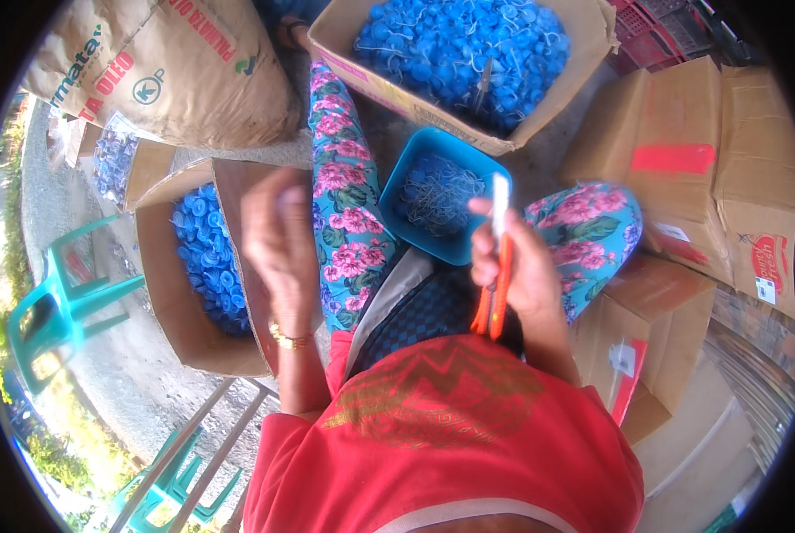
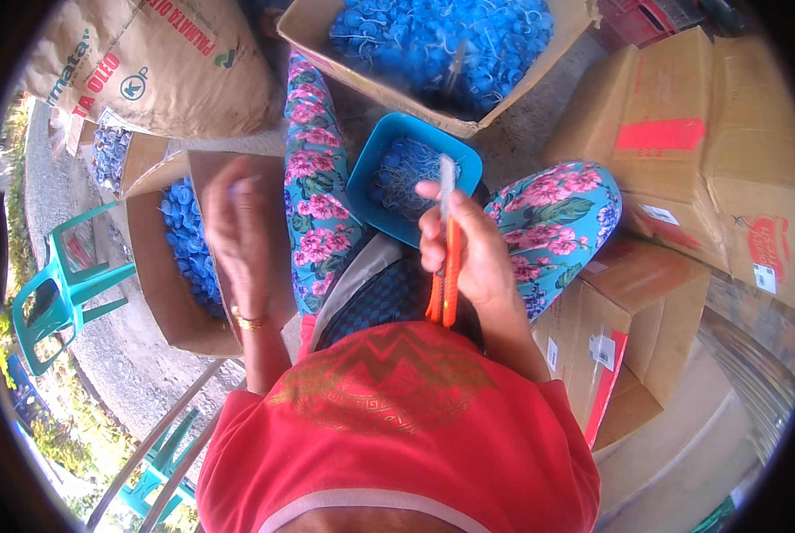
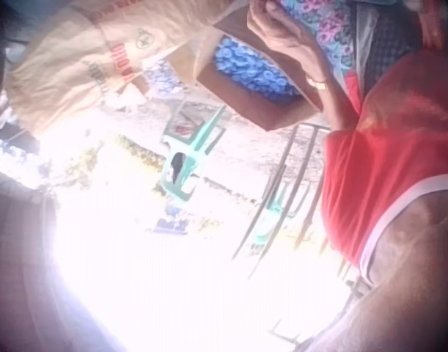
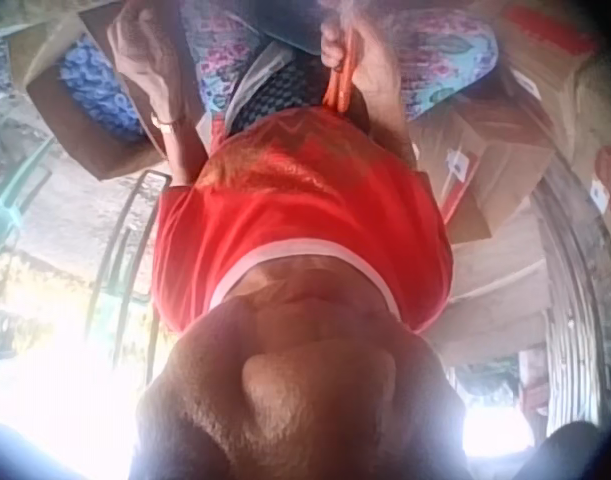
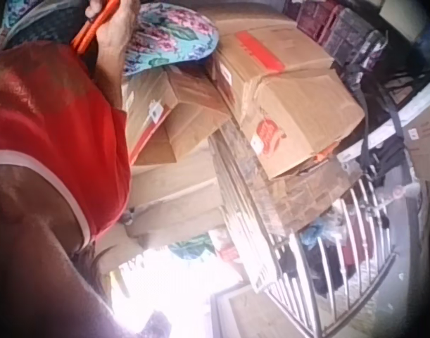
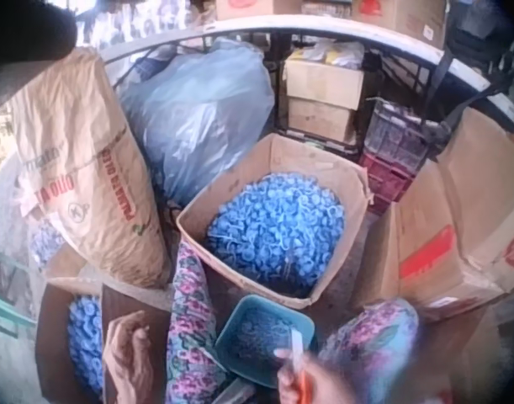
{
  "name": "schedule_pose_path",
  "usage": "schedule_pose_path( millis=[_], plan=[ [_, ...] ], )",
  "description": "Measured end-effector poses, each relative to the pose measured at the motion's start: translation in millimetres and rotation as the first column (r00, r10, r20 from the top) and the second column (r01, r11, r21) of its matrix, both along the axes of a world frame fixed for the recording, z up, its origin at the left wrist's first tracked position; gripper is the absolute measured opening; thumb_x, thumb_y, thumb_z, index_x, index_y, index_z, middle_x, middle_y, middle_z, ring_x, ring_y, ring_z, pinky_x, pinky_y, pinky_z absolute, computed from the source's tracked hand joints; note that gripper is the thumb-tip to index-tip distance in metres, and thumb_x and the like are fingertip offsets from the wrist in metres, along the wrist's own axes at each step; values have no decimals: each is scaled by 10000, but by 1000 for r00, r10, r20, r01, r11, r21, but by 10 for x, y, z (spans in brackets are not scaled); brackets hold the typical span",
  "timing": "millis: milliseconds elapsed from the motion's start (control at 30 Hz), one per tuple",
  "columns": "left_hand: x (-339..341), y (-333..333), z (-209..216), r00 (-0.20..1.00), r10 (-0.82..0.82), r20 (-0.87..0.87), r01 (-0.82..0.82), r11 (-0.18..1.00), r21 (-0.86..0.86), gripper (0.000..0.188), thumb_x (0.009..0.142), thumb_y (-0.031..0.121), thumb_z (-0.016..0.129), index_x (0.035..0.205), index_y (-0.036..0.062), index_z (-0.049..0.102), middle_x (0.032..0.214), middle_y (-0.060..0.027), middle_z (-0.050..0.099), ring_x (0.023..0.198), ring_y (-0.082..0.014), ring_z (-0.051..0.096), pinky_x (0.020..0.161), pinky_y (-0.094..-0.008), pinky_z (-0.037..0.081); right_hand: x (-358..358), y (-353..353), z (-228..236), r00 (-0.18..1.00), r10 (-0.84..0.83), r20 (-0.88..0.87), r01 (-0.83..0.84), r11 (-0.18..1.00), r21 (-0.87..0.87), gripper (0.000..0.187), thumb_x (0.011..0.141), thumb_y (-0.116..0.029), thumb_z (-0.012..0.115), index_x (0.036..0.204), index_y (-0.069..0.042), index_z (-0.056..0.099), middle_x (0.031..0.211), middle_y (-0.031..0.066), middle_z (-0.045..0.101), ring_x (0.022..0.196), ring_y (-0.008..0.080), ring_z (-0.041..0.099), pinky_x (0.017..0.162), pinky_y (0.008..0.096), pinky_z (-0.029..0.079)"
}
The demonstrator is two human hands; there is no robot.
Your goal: The person sits on the floor and uses orange-handled scissors to trim excess plastic from blue bottle caps. They pick caps from a cardboard box, trim them, and place the finished caps into a blue plastic container. A second person briefly shows a phone with a QR code.
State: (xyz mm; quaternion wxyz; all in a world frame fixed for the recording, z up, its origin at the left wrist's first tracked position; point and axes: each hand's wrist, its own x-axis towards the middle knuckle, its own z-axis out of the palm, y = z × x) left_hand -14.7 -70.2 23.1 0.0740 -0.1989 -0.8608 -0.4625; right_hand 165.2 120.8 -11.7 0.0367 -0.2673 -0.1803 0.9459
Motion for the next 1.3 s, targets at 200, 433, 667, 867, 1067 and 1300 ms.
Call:
schedule_pose_path(
  millis=[200,433,667,867,1067,1300],
  plan=[
    [-550,-604,-140,787,220,-576,-586,556,-589,244,901,190,567,1097,72,651,1187,-174,566,1063,-319,565,951,-439,406,12,-186,-38,985,157,69,-163,984,78,502,967,-388,467,1317,-31,422,801,71,548,563,150,526,523,276,433],
    [-946,1454,-404,885,-466,-21,432,835,-340,226,860,128,586,1077,76,623,1023,-172,623,913,-354,609,777,-433,486,-27,-124,138,955,241,171,-268,951,155,435,988,-281,446,1346,-41,391,798,41,501,574,97,466,534,237,390],
    [-1500,2511,-1918,796,-599,86,345,333,-878,221,819,151,572,1017,89,647,955,-179,657,828,-314,680,674,-419,556,49,-64,63,964,146,224,-187,966,176,406,985,-232,449,1330,-22,405,805,53,511,568,100,474,536,248,393],
    [-1438,2499,-1678,756,-651,68,389,363,-847,218,826,104,516,1007,68,631,838,-161,657,801,-299,681,650,-416,549,94,-4,-36,962,81,261,-161,940,301,376,987,-226,436,1300,-18,426,786,58,519,551,110,481,521,257,399],
    [-1151,2031,-739,645,-712,277,764,601,-236,265,844,156,634,1077,37,587,912,-123,654,786,-222,654,725,-317,527,29,86,18,997,-43,63,21,949,315,389,949,-364,464,1134,-26,518,803,64,518,581,141,499,534,267,411],
    [-548,1320,-146,252,-852,459,696,489,525,396,854,135,690,1207,24,550,1068,-44,611,874,-127,619,816,-267,495,-146,304,197,950,74,-303,-9,977,211,443,945,-352,433,1242,-26,476,799,71,511,617,153,512,545,262,420]
  ],
)
